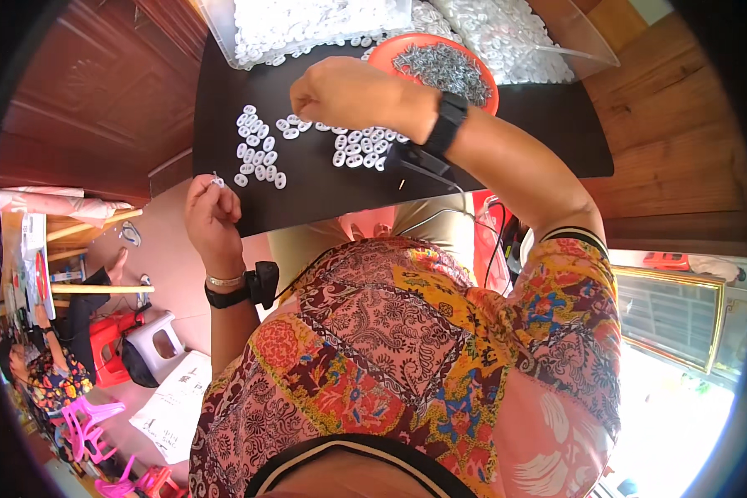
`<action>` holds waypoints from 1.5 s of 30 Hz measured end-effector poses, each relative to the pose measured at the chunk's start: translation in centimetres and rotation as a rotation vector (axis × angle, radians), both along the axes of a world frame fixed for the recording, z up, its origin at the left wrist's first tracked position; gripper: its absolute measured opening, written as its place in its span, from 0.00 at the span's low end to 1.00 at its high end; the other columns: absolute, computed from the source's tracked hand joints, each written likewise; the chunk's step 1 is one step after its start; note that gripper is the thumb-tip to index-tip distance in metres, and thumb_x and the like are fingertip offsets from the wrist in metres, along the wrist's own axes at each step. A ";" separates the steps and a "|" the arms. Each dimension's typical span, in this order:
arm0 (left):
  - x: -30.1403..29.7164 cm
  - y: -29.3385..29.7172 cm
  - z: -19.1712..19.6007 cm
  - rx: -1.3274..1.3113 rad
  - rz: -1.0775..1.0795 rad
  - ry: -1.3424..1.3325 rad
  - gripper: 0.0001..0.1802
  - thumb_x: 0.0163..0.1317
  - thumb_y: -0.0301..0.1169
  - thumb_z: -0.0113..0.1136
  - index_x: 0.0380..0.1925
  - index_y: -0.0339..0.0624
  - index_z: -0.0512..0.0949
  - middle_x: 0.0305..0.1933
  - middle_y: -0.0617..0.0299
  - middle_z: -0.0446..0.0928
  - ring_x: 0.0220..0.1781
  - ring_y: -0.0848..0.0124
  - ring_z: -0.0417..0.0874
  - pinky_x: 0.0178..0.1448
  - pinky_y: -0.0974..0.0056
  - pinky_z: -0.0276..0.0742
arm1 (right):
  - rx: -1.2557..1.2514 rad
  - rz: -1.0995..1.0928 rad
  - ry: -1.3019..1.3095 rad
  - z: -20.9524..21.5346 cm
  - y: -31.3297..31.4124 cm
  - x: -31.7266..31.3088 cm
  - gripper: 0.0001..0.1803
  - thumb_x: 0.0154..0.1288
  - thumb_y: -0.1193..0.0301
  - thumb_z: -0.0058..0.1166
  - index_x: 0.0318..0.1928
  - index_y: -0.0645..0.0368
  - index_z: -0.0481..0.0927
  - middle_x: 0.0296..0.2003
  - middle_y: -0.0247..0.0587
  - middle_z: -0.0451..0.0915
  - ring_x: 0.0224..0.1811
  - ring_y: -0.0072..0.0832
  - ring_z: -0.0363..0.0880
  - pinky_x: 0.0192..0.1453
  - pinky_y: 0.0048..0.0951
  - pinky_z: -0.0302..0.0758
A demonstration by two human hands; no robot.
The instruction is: Assembling small white plastic components by manually inserting metal pins into them.
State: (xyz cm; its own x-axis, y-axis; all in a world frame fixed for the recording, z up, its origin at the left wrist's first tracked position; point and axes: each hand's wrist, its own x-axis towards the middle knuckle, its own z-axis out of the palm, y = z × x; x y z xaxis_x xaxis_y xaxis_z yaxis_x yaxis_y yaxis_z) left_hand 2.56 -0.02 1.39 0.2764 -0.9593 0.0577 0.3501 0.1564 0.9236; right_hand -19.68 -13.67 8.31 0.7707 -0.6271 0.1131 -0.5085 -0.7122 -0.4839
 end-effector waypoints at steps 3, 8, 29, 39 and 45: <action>0.4 -0.1 -0.8 0.013 0.000 0.067 0.05 0.64 0.28 0.46 0.29 0.40 0.68 0.18 0.67 0.61 0.19 0.77 0.61 0.23 0.73 0.56 | -0.082 -0.003 0.024 -1.8 -1.1 2.3 0.08 0.58 0.68 0.54 0.33 0.59 0.81 0.28 0.44 0.81 0.32 0.41 0.80 0.39 0.38 0.75; 0.5 0.3 -1.1 -0.002 -0.020 0.068 0.05 0.64 0.28 0.46 0.29 0.40 0.69 0.19 0.67 0.61 0.20 0.78 0.62 0.23 0.73 0.56 | -0.114 -0.051 0.135 -2.4 -1.1 4.7 0.08 0.57 0.66 0.56 0.31 0.58 0.81 0.27 0.43 0.81 0.34 0.43 0.80 0.40 0.40 0.75; 0.4 0.5 -1.5 -0.016 -0.053 -0.043 0.05 0.63 0.27 0.46 0.29 0.39 0.70 0.20 0.67 0.63 0.21 0.77 0.63 0.25 0.73 0.59 | -0.188 0.013 0.311 -3.1 -1.6 7.3 0.09 0.55 0.66 0.56 0.34 0.58 0.78 0.27 0.46 0.81 0.35 0.43 0.81 0.41 0.41 0.75; -0.7 0.4 -0.2 0.041 -0.019 -0.062 0.07 0.61 0.27 0.46 0.25 0.39 0.70 0.18 0.68 0.65 0.19 0.79 0.63 0.24 0.74 0.58 | 0.352 -0.030 -0.151 -1.7 -1.6 3.2 0.09 0.56 0.71 0.56 0.37 0.62 0.79 0.27 0.40 0.80 0.30 0.29 0.80 0.39 0.28 0.76; -4.2 0.8 3.4 -0.007 -0.146 -0.215 0.08 0.61 0.26 0.46 0.24 0.37 0.70 0.17 0.68 0.64 0.19 0.80 0.61 0.25 0.74 0.56 | 0.936 -0.064 -0.612 0.0 3.5 -1.3 0.13 0.64 0.69 0.57 0.46 0.63 0.76 0.35 0.30 0.79 0.31 0.17 0.76 0.38 0.20 0.75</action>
